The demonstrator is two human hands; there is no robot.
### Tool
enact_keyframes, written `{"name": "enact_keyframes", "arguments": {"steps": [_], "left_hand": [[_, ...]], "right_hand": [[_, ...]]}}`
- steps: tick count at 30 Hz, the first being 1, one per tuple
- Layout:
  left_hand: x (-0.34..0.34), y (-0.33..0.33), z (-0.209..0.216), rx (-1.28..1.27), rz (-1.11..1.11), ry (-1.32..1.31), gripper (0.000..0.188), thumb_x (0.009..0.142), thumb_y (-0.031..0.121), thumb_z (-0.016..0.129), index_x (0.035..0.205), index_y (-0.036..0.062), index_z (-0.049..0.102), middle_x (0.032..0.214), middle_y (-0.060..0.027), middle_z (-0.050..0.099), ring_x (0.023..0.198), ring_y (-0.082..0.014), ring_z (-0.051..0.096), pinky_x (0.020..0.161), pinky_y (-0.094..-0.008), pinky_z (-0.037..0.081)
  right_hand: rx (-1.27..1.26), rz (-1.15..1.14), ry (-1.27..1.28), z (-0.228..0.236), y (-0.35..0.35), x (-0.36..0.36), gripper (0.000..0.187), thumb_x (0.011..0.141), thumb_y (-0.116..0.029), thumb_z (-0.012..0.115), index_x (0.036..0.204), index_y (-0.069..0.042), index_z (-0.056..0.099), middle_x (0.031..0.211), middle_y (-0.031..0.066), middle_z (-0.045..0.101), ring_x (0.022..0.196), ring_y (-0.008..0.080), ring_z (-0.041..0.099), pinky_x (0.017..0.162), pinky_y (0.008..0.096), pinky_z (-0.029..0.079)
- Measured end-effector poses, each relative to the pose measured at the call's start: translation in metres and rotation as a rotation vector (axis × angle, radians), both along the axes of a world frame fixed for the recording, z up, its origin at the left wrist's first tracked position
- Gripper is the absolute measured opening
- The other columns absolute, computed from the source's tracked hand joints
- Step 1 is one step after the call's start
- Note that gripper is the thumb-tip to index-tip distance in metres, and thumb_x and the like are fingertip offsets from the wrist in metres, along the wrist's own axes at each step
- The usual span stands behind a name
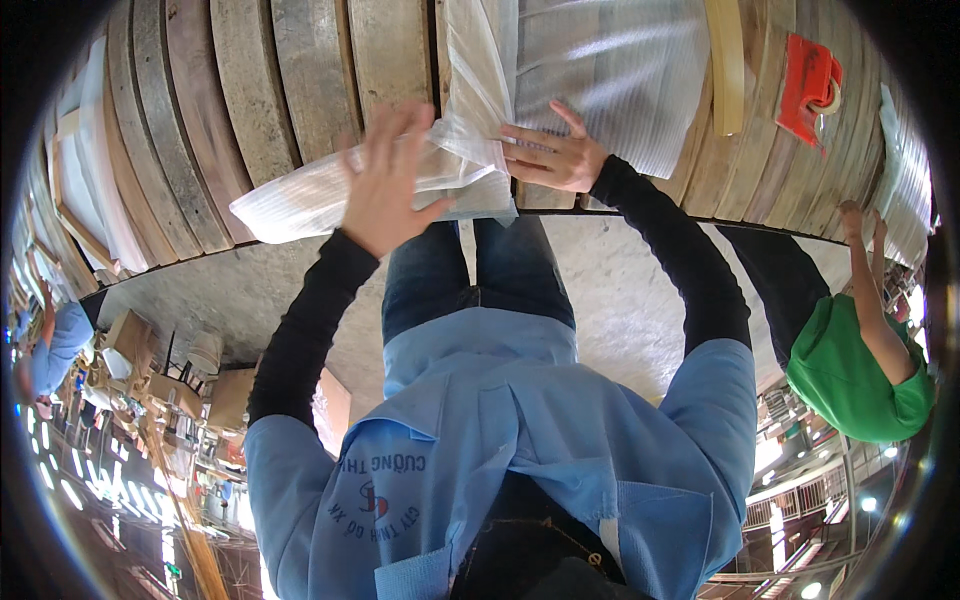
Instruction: The person wraps wooden chair legs in bubble wrap and secures them with tape. They repeatedly place the legs on a sheet of bubble wrap, fold the wrap around them, and seal the package with adhesive tape.
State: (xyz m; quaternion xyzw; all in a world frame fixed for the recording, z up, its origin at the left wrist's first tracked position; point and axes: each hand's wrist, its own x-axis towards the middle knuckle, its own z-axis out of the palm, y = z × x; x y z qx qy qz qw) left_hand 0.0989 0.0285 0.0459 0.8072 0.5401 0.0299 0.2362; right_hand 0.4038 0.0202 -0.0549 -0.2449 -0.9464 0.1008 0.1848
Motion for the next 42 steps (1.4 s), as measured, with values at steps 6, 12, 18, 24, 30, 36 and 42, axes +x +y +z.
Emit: {"name": "enact_keyframes", "arguments": {"steps": [6,12,18,24,30,36,42], "left_hand": [[0.003,0.002,-0.050,0.269,-0.296,-0.335,0.023,0.079,0.026,0.082,0.097,0.0239,0.069,0.132,0.0009,0.061,0.125,-0.0219,0.056,0.103,-0.0490,0.038],[0.001,-0.008,-0.076,0.244,-0.452,-0.422,0.031,0.075,0.021,0.080,0.104,0.0231,0.070,0.108,0.0029,0.066,0.106,-0.0229,0.060,0.094,-0.0420,0.043],[0.008,-0.005,-0.071,0.257,-0.450,-0.425,0.047,0.082,0.016,0.068,0.129,0.0216,0.068,0.100,0.0029,0.062,0.095,-0.0174,0.060,0.089,-0.0376,0.043],[0.010,-0.004,-0.066,0.323,-0.517,-0.341,0.041,0.081,0.016,0.065,0.119,0.0263,0.073,0.100,0.0066,0.059,0.094,-0.0152,0.058,0.088,-0.0401,0.042],[0.021,-0.053,-0.051,0.232,-0.360,0.024,0.059,0.088,0.022,0.059,0.147,0.0244,0.054,0.122,0.0061,0.055,0.117,-0.0146,0.051,0.091,-0.0482,0.039],[0.058,-0.078,-0.018,0.021,-0.223,0.339,0.072,0.090,0.018,0.058,0.158,0.0250,0.036,0.136,0.0002,0.049,0.129,-0.0227,0.045,0.094,-0.0529,0.036],[0.072,-0.070,-0.014,0.062,-0.304,0.472,0.064,0.094,0.023,0.052,0.157,0.0154,0.040,0.137,-0.0021,0.048,0.129,-0.0197,0.043,0.095,-0.0469,0.035]], "right_hand": [[-0.094,0.077,-0.104,0.006,0.002,0.005,0.042,0.092,-0.028,0.063,0.133,-0.034,0.060,0.156,-0.0117,0.047,0.145,0.0107,0.043,0.124,0.0577,0.021],[-0.140,0.024,-0.038,0.023,0.003,0.004,0.058,0.082,-0.021,0.071,0.139,-0.028,0.061,0.152,-0.0105,0.053,0.123,0.0109,0.061,0.112,0.0470,0.038],[-0.207,-1.130,0.591,0.052,0.164,-0.065,0.041,0.087,-0.034,0.074,0.119,-0.009,0.065,0.104,0.0182,0.068,0.093,0.0401,0.065,0.093,0.0497,0.050],[-0.286,-1.347,0.358,0.003,0.277,-0.074,0.031,0.092,-0.033,0.070,0.110,-0.009,0.064,0.091,0.0156,0.070,0.087,0.0386,0.069,0.075,0.0500,0.056],[-0.159,-1.312,0.150,-0.002,0.262,-0.044,0.040,0.093,-0.039,0.066,0.119,-0.010,0.059,0.111,0.0162,0.065,0.099,0.0348,0.066,0.079,0.0499,0.055],[-0.027,-1.774,-0.242,0.020,0.225,0.120,0.079,0.084,-0.060,0.070,0.139,-0.007,0.050,0.130,0.0250,0.055,0.133,0.0420,0.045,0.106,0.0567,0.040],[-0.334,-1.522,-0.208,0.012,0.228,0.206,0.090,0.076,-0.069,0.074,0.130,0.001,0.058,0.129,0.0286,0.057,0.124,0.0446,0.054,0.103,0.0513,0.046]]}}
